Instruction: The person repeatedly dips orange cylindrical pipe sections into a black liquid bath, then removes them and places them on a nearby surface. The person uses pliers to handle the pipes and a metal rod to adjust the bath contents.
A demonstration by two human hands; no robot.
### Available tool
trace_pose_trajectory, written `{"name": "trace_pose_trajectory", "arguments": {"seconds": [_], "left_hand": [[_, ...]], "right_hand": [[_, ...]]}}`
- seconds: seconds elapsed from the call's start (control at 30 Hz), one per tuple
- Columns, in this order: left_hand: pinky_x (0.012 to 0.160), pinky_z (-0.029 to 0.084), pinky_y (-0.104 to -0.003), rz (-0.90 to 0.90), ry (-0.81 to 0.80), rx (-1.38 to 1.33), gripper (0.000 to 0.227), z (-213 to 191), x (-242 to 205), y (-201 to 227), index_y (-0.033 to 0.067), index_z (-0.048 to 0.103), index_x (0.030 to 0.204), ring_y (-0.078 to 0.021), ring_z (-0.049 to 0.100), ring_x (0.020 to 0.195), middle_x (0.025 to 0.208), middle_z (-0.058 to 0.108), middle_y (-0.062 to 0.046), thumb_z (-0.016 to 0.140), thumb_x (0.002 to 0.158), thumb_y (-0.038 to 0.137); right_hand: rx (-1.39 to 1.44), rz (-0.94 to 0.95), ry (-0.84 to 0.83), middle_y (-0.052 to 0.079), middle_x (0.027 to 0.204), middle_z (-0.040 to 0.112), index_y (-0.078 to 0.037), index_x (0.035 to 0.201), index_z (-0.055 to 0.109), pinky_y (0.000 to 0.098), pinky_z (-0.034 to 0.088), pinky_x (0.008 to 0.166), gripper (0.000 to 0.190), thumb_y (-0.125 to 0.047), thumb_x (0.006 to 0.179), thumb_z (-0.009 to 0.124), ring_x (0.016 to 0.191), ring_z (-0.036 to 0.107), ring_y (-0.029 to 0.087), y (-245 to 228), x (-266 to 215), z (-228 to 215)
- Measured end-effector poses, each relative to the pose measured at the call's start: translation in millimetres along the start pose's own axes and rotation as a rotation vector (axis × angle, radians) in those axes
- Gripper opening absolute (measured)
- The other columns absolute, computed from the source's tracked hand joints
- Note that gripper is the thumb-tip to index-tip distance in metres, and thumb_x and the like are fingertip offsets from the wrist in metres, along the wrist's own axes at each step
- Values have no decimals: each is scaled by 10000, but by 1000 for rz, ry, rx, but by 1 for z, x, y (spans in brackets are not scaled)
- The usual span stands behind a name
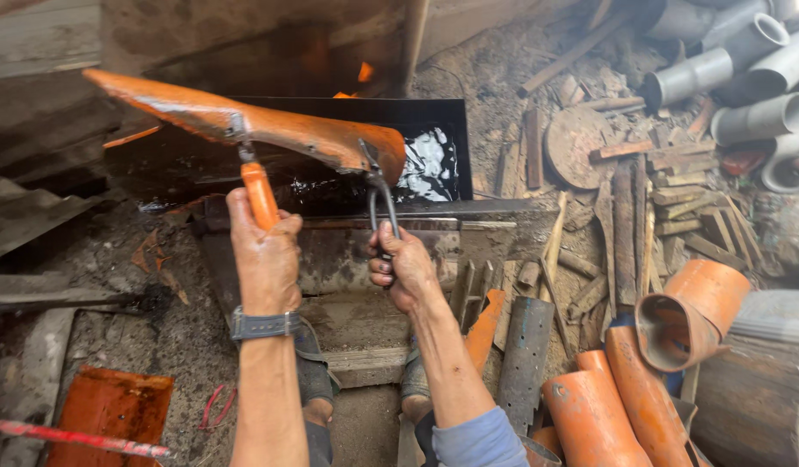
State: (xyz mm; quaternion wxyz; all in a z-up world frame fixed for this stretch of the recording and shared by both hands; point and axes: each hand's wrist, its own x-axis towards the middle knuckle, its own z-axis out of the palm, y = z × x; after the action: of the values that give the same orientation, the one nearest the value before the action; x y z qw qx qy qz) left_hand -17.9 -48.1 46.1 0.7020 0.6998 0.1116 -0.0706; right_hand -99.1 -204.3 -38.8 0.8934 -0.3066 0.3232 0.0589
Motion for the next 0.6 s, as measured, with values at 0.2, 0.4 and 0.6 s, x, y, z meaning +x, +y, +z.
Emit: {"name": "trace_pose_trajectory", "arguments": {"seconds": [0.2,0.4,0.6], "left_hand": [[704,506,-230,157,-34,-18,430,5,2,-12,105,469,1186,-82,527,807,932,468,1,615,853,-124],[664,511,-279,88,-9,83,404,5,-10,3,107,445,1197,-100,524,761,879,474,-11,595,875,-86],[608,504,-401,16,-7,156,459,2,-15,7,106,443,1291,-231,604,710,870,549,-122,547,877,-63]], "right_hand": [[-58,-21,-26,32,769,503,-57,892,533,217,304,425,301,-306,1060,522,524,358,76,-8,-2,-3],[-65,-58,-19,34,762,493,-72,874,516,212,291,419,305,-310,1065,522,522,343,70,-8,-12,6],[-43,-36,26,51,773,497,-69,880,513,199,290,409,310,-323,1056,520,524,349,72,-10,-13,8]]}}
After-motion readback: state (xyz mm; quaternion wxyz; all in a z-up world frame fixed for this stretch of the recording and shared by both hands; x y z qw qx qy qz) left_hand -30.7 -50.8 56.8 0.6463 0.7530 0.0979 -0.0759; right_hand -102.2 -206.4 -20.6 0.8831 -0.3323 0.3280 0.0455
